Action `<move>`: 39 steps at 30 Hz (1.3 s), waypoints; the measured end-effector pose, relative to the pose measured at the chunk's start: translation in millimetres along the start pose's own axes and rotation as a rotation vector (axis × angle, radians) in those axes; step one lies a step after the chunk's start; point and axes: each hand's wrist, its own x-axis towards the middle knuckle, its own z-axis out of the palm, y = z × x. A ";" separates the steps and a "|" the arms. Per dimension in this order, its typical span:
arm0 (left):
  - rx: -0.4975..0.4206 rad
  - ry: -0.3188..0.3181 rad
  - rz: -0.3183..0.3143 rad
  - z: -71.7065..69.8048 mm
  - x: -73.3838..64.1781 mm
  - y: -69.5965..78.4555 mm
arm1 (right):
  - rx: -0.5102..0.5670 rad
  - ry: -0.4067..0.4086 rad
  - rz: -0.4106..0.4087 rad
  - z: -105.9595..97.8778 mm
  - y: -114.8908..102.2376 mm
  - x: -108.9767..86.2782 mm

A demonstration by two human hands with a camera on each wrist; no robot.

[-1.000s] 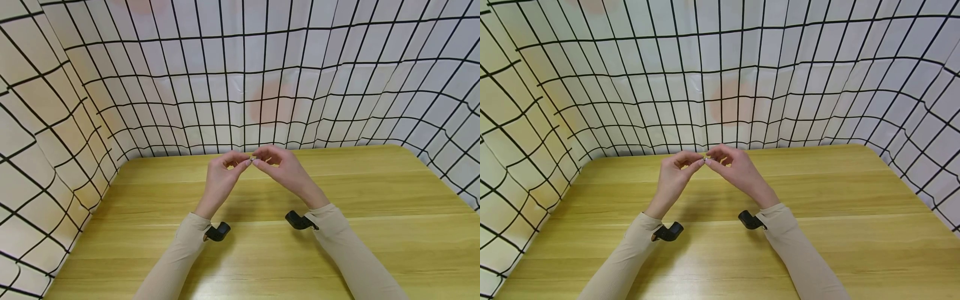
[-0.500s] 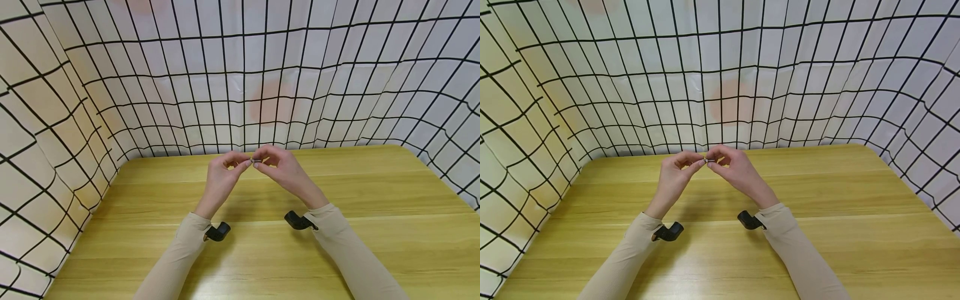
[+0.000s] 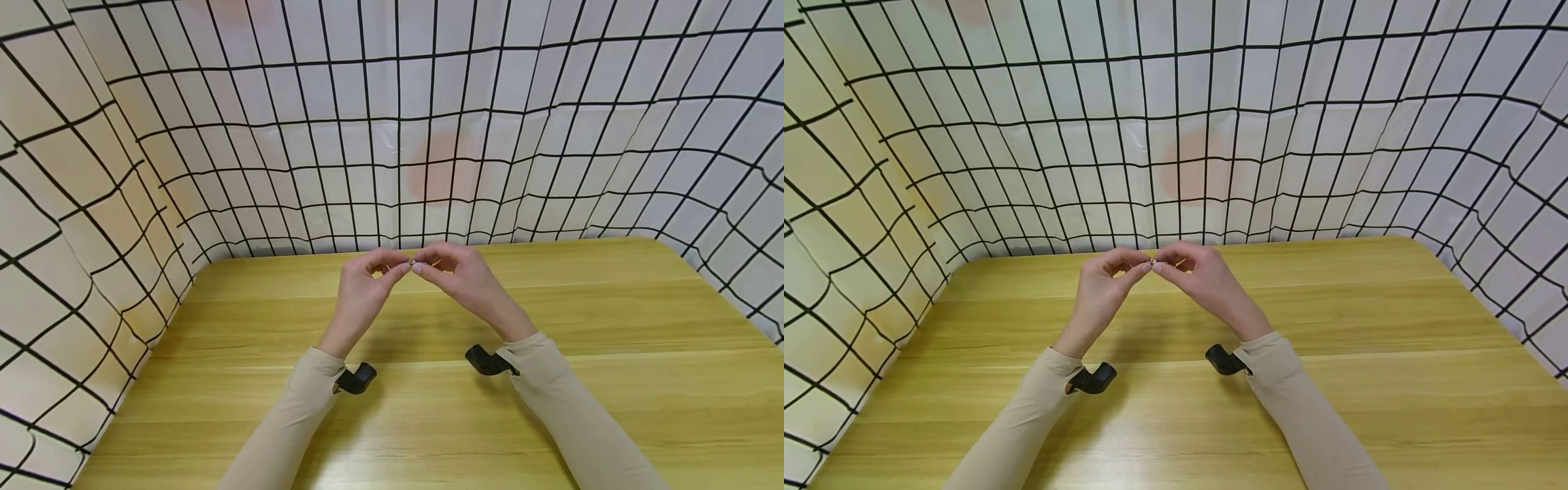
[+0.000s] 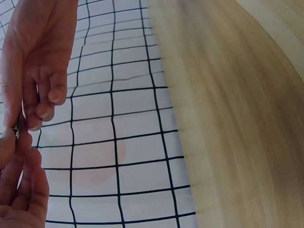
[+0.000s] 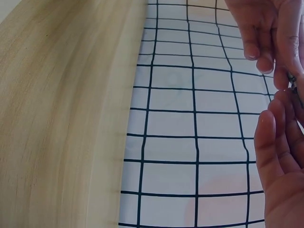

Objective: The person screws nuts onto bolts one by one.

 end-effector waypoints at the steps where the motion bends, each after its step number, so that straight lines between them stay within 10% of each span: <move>1: 0.003 0.000 0.001 0.1 -0.1 0.3 | -0.010 0.001 -0.003 -0.2 -0.3 -0.1; 27: -0.015 0.012 0.000 0.8 -0.3 -1.9 | -0.028 0.019 -0.085 0.7 -35.2 -2.0; 39: -0.014 0.008 -0.002 0.5 -0.4 -1.3 | -0.039 0.030 -0.067 2.5 -1.3 1.2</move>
